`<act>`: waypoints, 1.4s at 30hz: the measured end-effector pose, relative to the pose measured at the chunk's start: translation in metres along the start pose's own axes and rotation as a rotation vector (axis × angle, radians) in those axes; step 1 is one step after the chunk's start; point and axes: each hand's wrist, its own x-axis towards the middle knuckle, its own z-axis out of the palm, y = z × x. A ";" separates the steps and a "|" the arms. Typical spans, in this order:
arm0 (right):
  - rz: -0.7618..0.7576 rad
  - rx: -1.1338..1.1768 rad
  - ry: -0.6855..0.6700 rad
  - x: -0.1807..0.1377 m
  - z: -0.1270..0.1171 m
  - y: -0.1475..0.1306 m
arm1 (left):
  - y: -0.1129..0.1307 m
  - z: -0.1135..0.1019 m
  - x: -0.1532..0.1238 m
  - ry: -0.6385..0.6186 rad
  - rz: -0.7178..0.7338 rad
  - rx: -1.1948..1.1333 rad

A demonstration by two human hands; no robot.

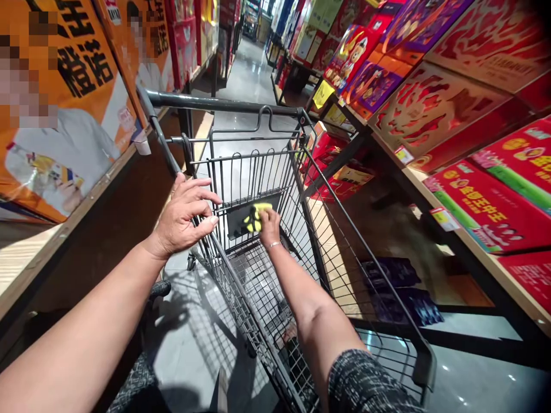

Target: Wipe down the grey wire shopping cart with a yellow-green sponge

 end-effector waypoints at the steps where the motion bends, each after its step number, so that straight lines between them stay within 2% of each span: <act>1: 0.036 0.008 -0.002 -0.018 0.008 0.007 | 0.001 0.001 0.001 -0.001 -0.011 -0.004; 3: 0.109 0.025 0.022 -0.031 0.014 0.018 | 0.003 0.002 0.003 -0.001 -0.031 -0.009; 5: 0.198 0.036 0.079 -0.015 0.010 0.023 | 0.004 0.003 0.004 -0.005 -0.054 -0.004; 7: 0.304 0.042 0.161 0.024 -0.006 0.024 | 0.004 0.004 0.004 -0.006 -0.072 0.003; 10: 0.403 0.061 0.280 0.100 -0.044 0.017 | 0.002 0.005 0.003 0.002 -0.068 0.003; 12: 0.389 0.088 0.360 0.143 -0.072 0.008 | 0.000 0.006 0.003 -0.006 -0.062 0.007; 15: 0.148 0.066 0.487 0.174 -0.097 -0.006 | -0.001 0.006 0.002 -0.019 -0.058 0.019; 17: -0.004 -0.012 0.467 0.164 -0.094 -0.008 | -0.001 0.006 0.002 -0.011 -0.050 0.023; 18: -0.030 -0.064 0.414 0.151 -0.087 -0.006 | -0.001 0.007 0.001 -0.009 -0.050 0.025; 20: 0.003 -0.180 0.251 0.113 -0.067 0.004 | 0.000 0.007 0.001 -0.008 -0.055 0.030; 22: 0.098 -0.319 0.026 0.072 -0.051 0.020 | 0.000 0.008 0.001 -0.014 -0.063 0.038; 25: 0.124 -0.389 -0.150 0.041 -0.055 0.038 | -0.001 0.009 0.000 -0.011 -0.045 0.044; 28: -0.026 -0.491 -0.094 0.064 -0.099 0.041 | -0.004 0.010 0.000 0.019 0.010 0.033; 31: -0.235 -0.583 0.150 0.116 -0.148 0.038 | -0.006 0.009 -0.001 0.009 0.032 0.032; 32: -0.268 -0.587 0.205 0.132 -0.158 0.040 | -0.006 0.008 -0.001 -0.003 0.033 0.039; 34: -0.311 -0.587 0.207 0.149 -0.162 0.050 | -0.005 0.007 0.000 -0.013 0.035 0.056; 37: -0.341 -0.575 0.024 0.133 -0.133 0.074 | -0.003 0.007 0.002 -0.014 0.042 0.059; 40: -0.307 -0.532 -0.194 0.074 -0.078 0.098 | -0.001 0.009 0.003 0.004 0.046 0.060; 42: -0.218 -0.478 -0.316 0.025 -0.040 0.109 | 0.000 0.011 0.003 0.029 0.023 0.078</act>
